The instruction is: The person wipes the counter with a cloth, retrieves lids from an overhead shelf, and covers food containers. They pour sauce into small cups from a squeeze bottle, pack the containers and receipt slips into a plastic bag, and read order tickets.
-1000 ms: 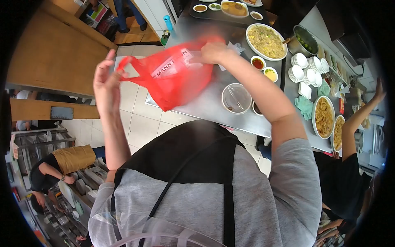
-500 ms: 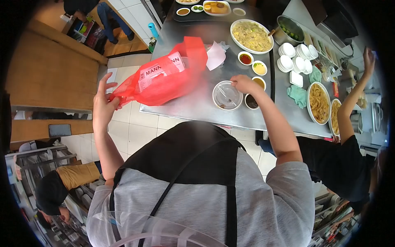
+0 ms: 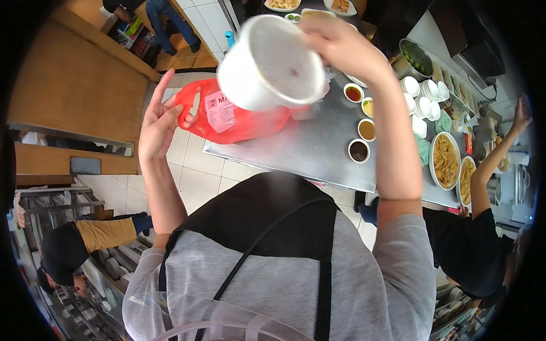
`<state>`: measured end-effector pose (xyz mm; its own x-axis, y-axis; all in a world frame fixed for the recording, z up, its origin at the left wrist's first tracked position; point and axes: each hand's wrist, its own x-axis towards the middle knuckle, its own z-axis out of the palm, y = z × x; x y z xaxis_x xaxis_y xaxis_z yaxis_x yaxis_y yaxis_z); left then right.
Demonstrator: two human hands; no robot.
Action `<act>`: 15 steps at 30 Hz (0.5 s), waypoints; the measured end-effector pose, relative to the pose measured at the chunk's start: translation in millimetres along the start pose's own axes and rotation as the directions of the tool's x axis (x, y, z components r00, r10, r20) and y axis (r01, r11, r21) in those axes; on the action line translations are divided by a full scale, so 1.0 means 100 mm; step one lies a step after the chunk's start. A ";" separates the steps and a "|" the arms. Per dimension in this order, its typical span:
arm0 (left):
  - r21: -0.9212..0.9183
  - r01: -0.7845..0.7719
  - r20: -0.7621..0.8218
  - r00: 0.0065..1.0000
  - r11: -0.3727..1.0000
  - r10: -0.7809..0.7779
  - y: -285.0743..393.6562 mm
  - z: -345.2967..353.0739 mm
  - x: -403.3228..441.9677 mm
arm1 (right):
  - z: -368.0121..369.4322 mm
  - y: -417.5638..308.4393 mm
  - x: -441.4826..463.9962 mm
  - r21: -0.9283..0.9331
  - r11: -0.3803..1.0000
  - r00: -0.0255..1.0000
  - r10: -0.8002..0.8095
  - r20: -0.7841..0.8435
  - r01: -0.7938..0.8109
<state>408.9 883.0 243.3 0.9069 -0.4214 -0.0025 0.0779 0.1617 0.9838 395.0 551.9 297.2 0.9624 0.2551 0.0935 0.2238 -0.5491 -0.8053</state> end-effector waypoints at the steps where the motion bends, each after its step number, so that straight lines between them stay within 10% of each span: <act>1: -0.045 -0.042 0.043 0.998 0.998 0.044 0.00 0.00 0.00 | 0.13 -0.04 0.18 0.002 0.999 0.999 0.046 0.014 -0.046; 8: 0.014 -0.148 0.006 0.989 0.989 0.148 -0.02 -0.01 -0.01 | 1.68 0.64 1.29 -0.496 0.867 0.938 0.136 0.319 0.043; 12: 0.113 -0.080 -0.038 0.996 0.990 0.084 -0.04 -0.01 -0.03 | 1.76 0.66 1.25 -0.222 0.975 0.983 0.062 0.171 -0.023; 15: 0.239 -0.031 -0.118 0.991 0.971 0.060 -0.12 -0.11 0.02 | 1.37 0.58 0.84 -0.066 0.996 0.935 -0.035 0.353 0.063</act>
<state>414.5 890.0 229.9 0.9523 -0.3030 0.0357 -0.0512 -0.0434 0.9977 468.1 650.9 177.9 0.8374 0.5389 -0.0910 0.2932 -0.5835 -0.7573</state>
